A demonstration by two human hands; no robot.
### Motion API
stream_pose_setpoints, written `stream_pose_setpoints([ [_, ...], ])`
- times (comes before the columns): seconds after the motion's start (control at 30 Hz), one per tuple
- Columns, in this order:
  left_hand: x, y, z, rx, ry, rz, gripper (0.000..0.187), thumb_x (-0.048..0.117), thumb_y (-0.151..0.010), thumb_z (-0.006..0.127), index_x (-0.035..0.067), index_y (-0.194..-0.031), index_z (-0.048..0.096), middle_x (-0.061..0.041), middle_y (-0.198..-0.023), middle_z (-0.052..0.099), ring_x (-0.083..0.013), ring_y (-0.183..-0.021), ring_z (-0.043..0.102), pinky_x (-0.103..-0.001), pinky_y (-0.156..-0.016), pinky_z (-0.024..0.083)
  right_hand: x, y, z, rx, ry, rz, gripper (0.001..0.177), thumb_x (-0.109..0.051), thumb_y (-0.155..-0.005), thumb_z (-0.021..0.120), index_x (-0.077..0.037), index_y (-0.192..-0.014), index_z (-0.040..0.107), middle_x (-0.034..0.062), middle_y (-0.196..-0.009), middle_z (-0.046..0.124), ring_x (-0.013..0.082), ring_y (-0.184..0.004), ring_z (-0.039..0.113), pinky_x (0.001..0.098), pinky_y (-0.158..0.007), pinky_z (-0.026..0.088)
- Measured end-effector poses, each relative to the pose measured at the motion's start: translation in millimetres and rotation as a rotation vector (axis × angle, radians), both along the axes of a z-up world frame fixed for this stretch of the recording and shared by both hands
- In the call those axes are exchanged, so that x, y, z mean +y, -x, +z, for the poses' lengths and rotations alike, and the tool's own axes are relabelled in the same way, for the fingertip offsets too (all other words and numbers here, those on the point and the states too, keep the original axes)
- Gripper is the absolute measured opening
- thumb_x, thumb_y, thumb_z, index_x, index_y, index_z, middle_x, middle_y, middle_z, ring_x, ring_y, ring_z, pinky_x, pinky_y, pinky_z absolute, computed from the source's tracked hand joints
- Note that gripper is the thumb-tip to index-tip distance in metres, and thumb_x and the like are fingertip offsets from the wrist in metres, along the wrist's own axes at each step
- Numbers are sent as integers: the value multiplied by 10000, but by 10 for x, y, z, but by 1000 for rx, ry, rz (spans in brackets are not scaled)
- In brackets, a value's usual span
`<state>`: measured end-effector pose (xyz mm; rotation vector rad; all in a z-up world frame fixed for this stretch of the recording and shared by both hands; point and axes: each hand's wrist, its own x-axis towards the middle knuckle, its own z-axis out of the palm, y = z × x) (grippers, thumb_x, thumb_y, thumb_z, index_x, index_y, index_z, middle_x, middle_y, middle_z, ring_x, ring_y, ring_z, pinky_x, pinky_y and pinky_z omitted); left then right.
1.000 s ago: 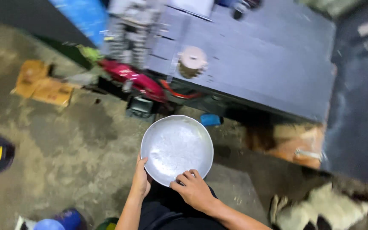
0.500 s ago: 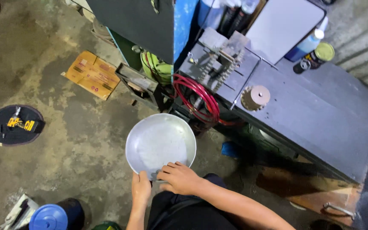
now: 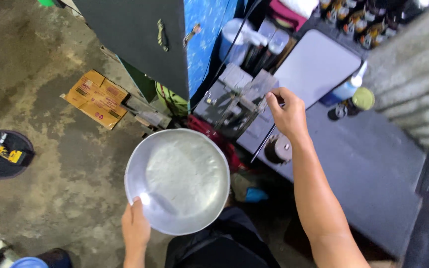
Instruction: The person removes a motorcycle side cover using a cordless impact wrench, then detaches the engine casing and a blue circular component. The removed parts are placed on the floor.
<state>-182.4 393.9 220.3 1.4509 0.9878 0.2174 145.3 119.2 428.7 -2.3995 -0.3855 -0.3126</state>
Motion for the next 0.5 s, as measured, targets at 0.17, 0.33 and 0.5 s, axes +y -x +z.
stream_pose_setpoints([
  [0.17, -450, -338, 314, 41, -50, 72, 477, 343, -1052, 445, -29, -1276, 641, -203, -1046, 742, -277, -970, 680, -388, -868, 493, 34, -1252, -304, 97, 255, 202, 266, -296, -907, 678, -60, -1006, 749, 186, -912, 741, 329, -860, 721, 419, -772, 551],
  [0.33, -801, -612, 623, 160, -44, 109, 472, 346, -1043, 447, -28, -1233, 664, -263, -987, 758, -362, -944, 721, -427, -863, 510, 603, -2343, -1065, 360, 851, 250, 532, -502, -806, 759, -64, -1107, 731, 195, -1127, 720, 389, -1058, 682, 484, -902, 545],
  [0.5, -962, -629, 864, 287, -63, 153, 459, 325, -1039, 415, 8, -1284, 641, -294, -1035, 738, -433, -1015, 701, -475, -890, 507, 870, -3016, -1945, 415, 1186, 397, 860, -661, -710, 838, -6, -1243, 678, 196, -1313, 641, 373, -1205, 622, 479, -992, 511],
])
